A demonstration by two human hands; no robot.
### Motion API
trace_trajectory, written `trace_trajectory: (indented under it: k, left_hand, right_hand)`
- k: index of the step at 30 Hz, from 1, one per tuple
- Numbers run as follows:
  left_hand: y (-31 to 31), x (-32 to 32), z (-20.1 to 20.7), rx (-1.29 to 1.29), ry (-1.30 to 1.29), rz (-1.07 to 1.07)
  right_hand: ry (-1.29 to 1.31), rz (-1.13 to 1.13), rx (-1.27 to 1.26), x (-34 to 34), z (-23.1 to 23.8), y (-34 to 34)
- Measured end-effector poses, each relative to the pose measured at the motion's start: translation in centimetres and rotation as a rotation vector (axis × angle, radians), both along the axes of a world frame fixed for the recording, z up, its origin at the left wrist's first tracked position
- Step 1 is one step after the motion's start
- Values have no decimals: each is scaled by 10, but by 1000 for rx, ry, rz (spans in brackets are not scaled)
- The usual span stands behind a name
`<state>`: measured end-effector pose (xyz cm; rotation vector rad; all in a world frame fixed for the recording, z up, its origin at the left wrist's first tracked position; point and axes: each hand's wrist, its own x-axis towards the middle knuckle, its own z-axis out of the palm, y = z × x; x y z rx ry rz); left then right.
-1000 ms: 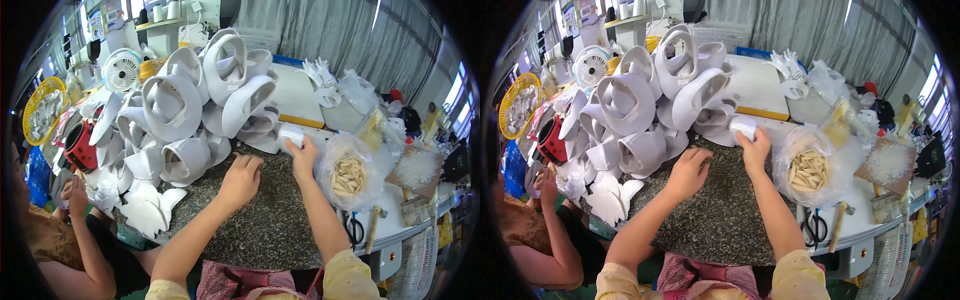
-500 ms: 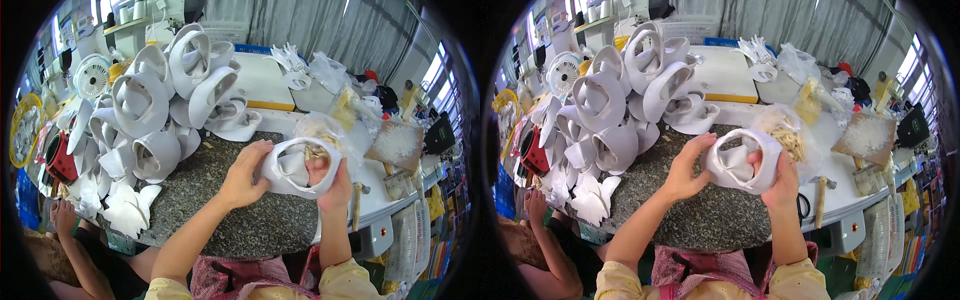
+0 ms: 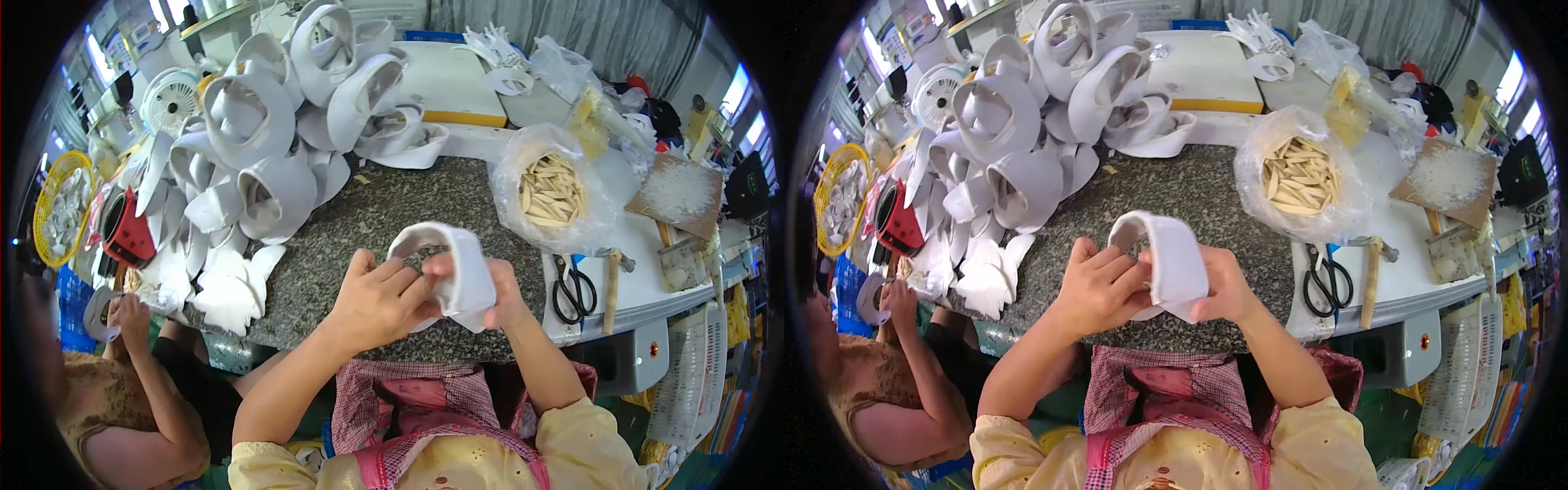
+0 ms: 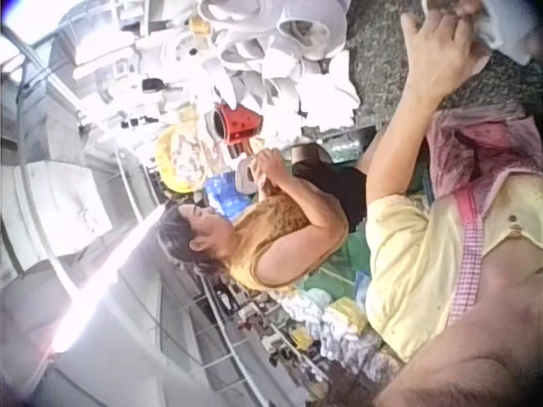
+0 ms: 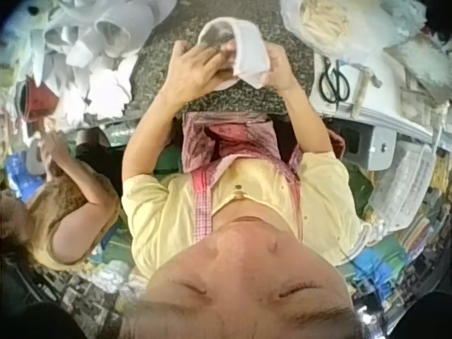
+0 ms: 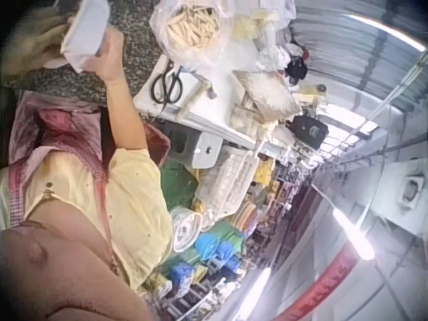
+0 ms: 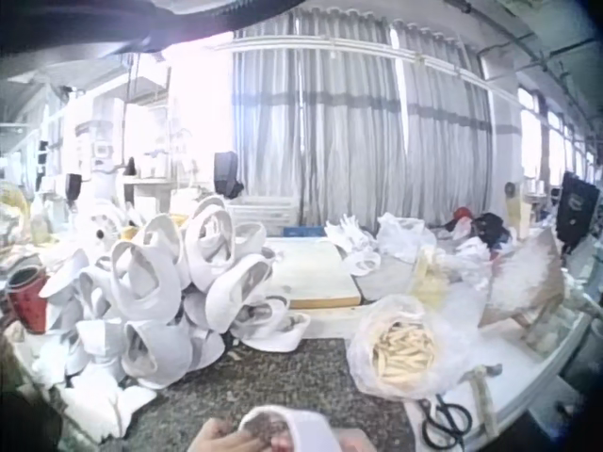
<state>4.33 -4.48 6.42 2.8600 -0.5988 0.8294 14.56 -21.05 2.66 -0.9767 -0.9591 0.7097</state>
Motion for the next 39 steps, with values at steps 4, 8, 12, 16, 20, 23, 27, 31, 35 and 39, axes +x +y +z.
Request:
trace_trajectory:
  k: [4, 8, 12, 16, 20, 23, 27, 31, 35, 39]
  left_hand:
    - [5, -11, -12, -91, 46, 222]
    - [18, -25, 2, -13, 184, 58]
    - [15, -38, 9, 347, 84, 170]
    - [17, -34, 8, 205, 305, 191]
    - [28, -24, -11, 242, 526, 244]
    - [27, -18, -26, 142, 634, 214]
    - [19, -18, -35, -440, 463, 181]
    - [0, -11, -50, -654, 520, 339]
    - [-11, -7, -55, -1106, 503, 391]
    - [-12, -8, -65, -1289, 522, 453]
  right_hand:
    - [-114, -148, 99, -12, -3, 13]
    - [-93, -310, -100, -13, -5, 9]
    - [-138, -257, -43, -2, -10, 19]
    - [-58, -219, -84, 3, -11, 29]
    - [129, -212, -214, 1, -37, 43]
    - [95, -298, -369, 7, -63, 45]
    - [197, -289, -322, -4, -50, 39]
    - [387, -274, -250, -14, -47, 42]
    - [448, -294, -209, -22, -42, 43]
    - [352, -274, -124, -29, -41, 48]
